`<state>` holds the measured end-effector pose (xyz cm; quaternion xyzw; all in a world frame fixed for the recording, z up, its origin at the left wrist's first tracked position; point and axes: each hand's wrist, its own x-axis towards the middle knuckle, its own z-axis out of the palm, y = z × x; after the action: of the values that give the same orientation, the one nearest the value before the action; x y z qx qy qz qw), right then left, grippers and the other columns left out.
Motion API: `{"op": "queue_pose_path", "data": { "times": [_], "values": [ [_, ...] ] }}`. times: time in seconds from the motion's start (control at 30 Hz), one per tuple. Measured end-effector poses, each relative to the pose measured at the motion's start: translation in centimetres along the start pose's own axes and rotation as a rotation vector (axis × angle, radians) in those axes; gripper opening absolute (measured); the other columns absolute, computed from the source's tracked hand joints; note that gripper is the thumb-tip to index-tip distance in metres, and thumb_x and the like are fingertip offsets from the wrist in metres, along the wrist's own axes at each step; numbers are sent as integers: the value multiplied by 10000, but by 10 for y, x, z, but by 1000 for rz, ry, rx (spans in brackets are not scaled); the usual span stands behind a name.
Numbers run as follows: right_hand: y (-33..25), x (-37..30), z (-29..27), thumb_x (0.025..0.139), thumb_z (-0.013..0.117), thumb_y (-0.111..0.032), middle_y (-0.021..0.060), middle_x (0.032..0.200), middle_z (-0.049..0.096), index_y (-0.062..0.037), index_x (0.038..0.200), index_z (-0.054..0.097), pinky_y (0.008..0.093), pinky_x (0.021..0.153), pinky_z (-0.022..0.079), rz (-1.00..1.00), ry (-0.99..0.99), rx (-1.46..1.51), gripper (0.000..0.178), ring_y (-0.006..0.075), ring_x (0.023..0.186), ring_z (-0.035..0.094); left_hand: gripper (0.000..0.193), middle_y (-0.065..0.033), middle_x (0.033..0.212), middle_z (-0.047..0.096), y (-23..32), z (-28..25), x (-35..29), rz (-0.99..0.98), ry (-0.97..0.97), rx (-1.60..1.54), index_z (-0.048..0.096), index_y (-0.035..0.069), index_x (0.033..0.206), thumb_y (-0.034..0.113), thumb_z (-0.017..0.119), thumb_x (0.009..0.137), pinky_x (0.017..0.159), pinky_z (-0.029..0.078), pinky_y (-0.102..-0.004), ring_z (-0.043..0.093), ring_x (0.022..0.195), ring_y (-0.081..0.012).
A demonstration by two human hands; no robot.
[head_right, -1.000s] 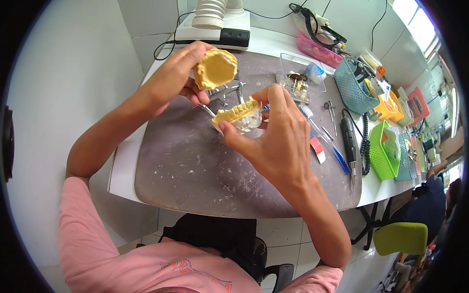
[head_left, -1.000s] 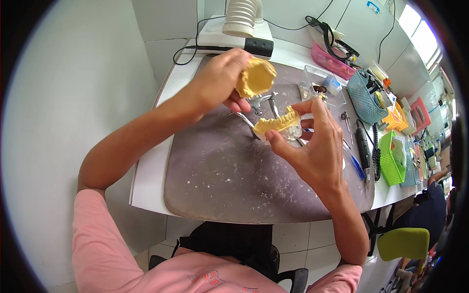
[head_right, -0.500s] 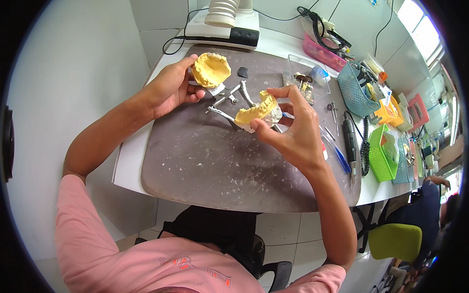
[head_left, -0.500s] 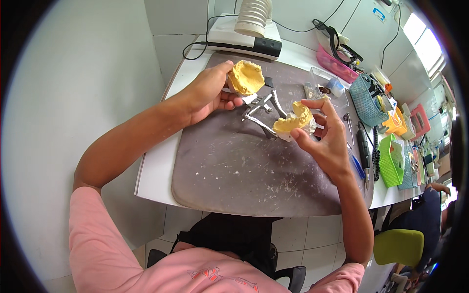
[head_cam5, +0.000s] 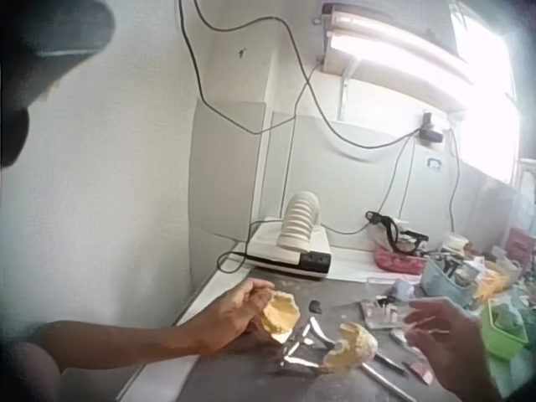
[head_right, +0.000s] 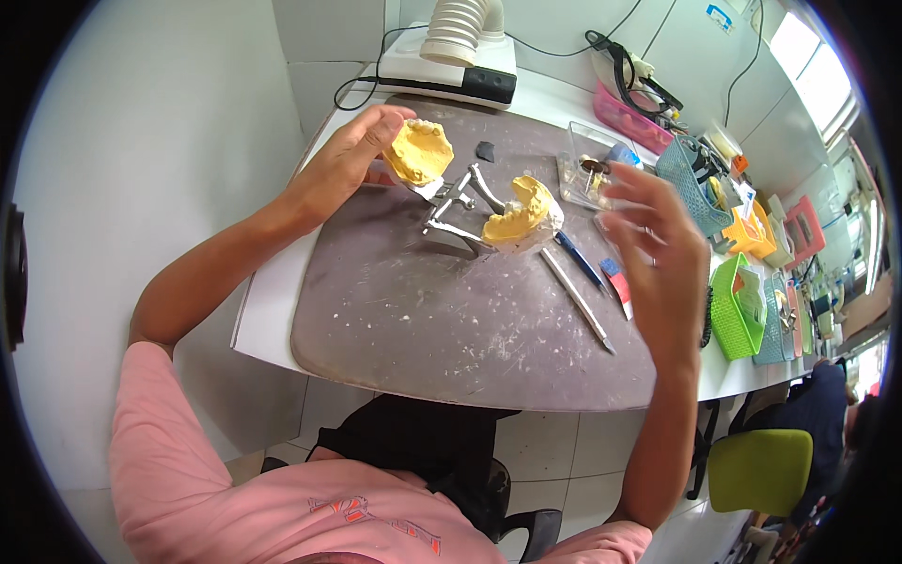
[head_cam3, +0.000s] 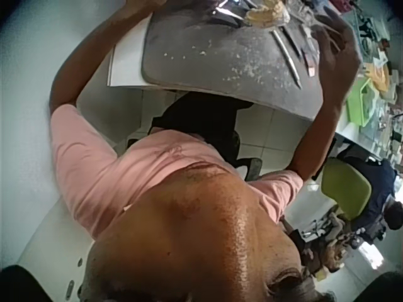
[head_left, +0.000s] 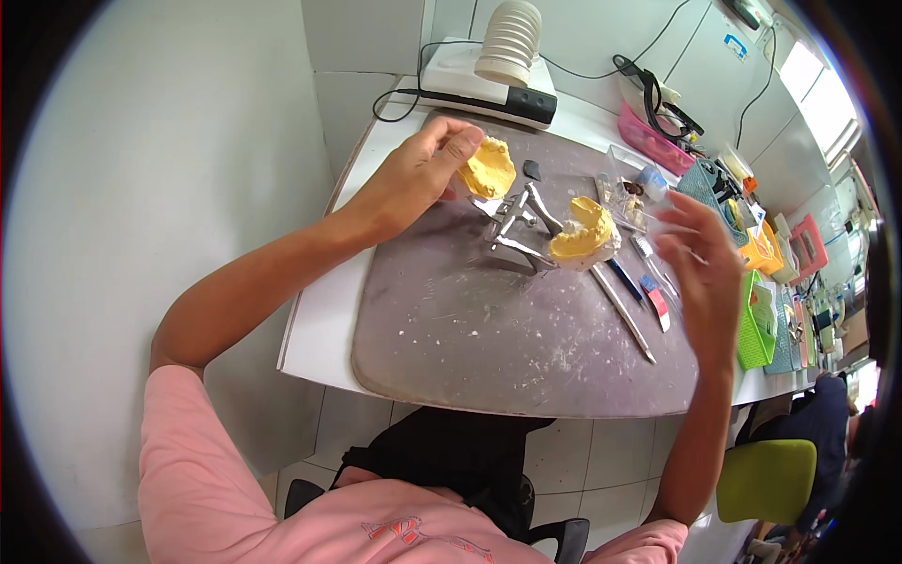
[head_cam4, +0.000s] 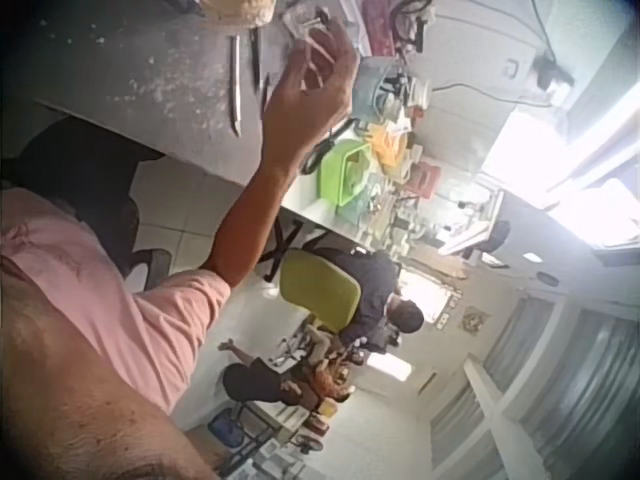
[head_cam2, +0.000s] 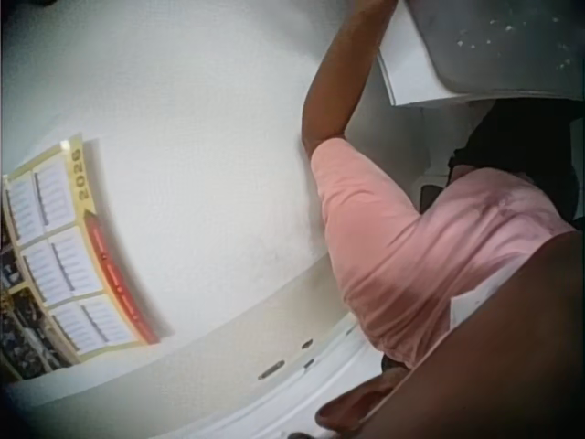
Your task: The person holds a dental model by hand, uses a blade to trim material from the surface, removes a small prosthetic piece, and subsequently fits the model into an articulator.
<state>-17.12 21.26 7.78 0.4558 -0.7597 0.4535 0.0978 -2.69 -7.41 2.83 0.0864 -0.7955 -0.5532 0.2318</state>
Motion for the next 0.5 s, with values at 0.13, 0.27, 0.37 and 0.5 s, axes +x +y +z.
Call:
{"op": "queue_pose_path", "data": {
  "times": [0.13, 0.27, 0.37, 0.5],
  "values": [
    [3, -23, -60, 1019, 613, -216, -16, 600, 565, -5, 920, 709, 207, 447, 307, 153, 277, -230, 252, 18, 477, 456, 398, -70, 1131, 601, -7, -5, -8, 347, 322, 47, 515, 43, 1324, 296, 572, 1023, 898, 500, -290, 562, 1063, -142],
    [31, -52, -119, 1011, 615, -232, -1, 664, 598, 5, 916, 692, 222, 470, 367, 298, 200, -351, 266, 35, 532, 485, 249, -63, 937, 639, 16, -18, -60, 341, 369, 185, 659, 15, 1033, 257, 599, 1026, 842, 495, -289, 597, 871, -151],
    [61, -79, -141, 963, 651, -123, 25, 811, 654, 21, 973, 679, 226, 527, 451, 359, 122, -339, 147, 59, 658, 595, 687, -47, 613, 576, 51, 0, -116, 413, -42, 110, 572, 47, 650, 561, 363, 1054, 631, 430, -265, 584, 693, -145],
    [67, -64, -120, 933, 699, -289, 97, 751, 666, 6, 951, 690, 332, 596, 489, 378, -88, -549, 296, 158, 640, 625, 188, -99, 718, 688, 53, 65, -179, 471, -317, -346, 740, -4, 937, 179, 765, 903, 500, 534, -301, 672, 606, -239]
  ]
}}
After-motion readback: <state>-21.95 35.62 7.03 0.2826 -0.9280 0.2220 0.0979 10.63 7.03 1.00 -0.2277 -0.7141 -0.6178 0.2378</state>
